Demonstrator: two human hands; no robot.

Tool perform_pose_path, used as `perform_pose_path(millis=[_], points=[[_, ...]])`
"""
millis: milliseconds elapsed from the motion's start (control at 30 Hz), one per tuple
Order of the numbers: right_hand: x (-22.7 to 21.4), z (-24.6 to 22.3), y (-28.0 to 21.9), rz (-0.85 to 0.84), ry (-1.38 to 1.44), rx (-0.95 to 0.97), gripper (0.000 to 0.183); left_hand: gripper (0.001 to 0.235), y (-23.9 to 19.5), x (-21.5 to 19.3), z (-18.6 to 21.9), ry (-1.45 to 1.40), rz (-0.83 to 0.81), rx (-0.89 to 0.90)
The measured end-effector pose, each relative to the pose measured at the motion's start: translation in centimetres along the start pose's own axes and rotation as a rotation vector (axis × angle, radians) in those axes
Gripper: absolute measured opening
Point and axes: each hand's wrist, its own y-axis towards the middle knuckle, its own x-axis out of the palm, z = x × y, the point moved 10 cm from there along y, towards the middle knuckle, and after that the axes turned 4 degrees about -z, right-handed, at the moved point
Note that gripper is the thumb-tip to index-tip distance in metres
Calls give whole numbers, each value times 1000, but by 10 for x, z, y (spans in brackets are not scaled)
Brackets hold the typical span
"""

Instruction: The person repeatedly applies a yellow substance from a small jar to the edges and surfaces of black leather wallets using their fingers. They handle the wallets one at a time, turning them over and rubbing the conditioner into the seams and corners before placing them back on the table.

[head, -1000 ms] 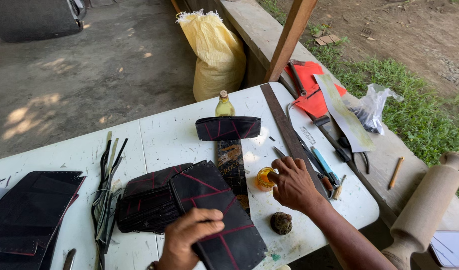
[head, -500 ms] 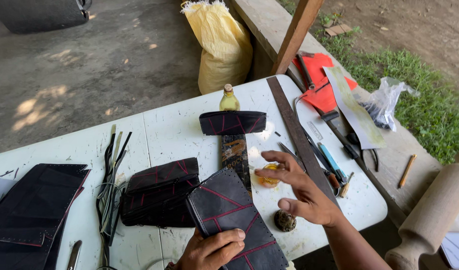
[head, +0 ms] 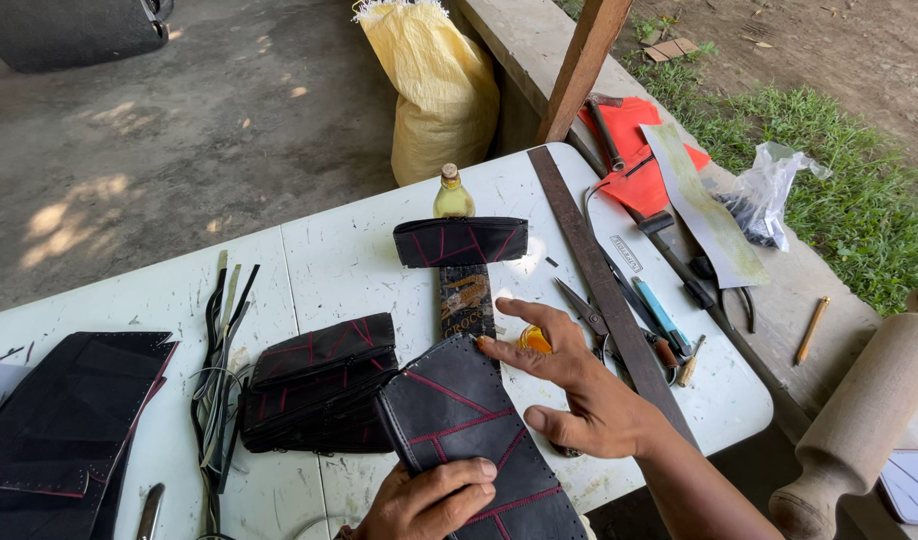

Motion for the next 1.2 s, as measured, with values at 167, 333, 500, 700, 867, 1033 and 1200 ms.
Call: perform_pose_path(millis=[167,333,500,700,867,1033,1200], points=[[6,-17,-11,22,-285,-83,71,27,4,-18,-4,11,21,-49],[13,-28,-22,29,-443,-105,66,45,15,-38,-4,59,111,-113],[17,-34,-33,4,-545,-110,66,55,16,-45,-15,116,121,-212],[17,-16,-57,-8,-644,-23,48,55,21,-63,-19,89,217,-175],[-8,80,-22,-37,-854,360,56,41,10,-47,-36,-61,201,-305],[15,131,3,-297,-819,543,51,36,-18,-11,-40,-85,18,-271],[22,141,13,-362,-771,573,50,29,-44,21,-44,-59,-78,-269]])
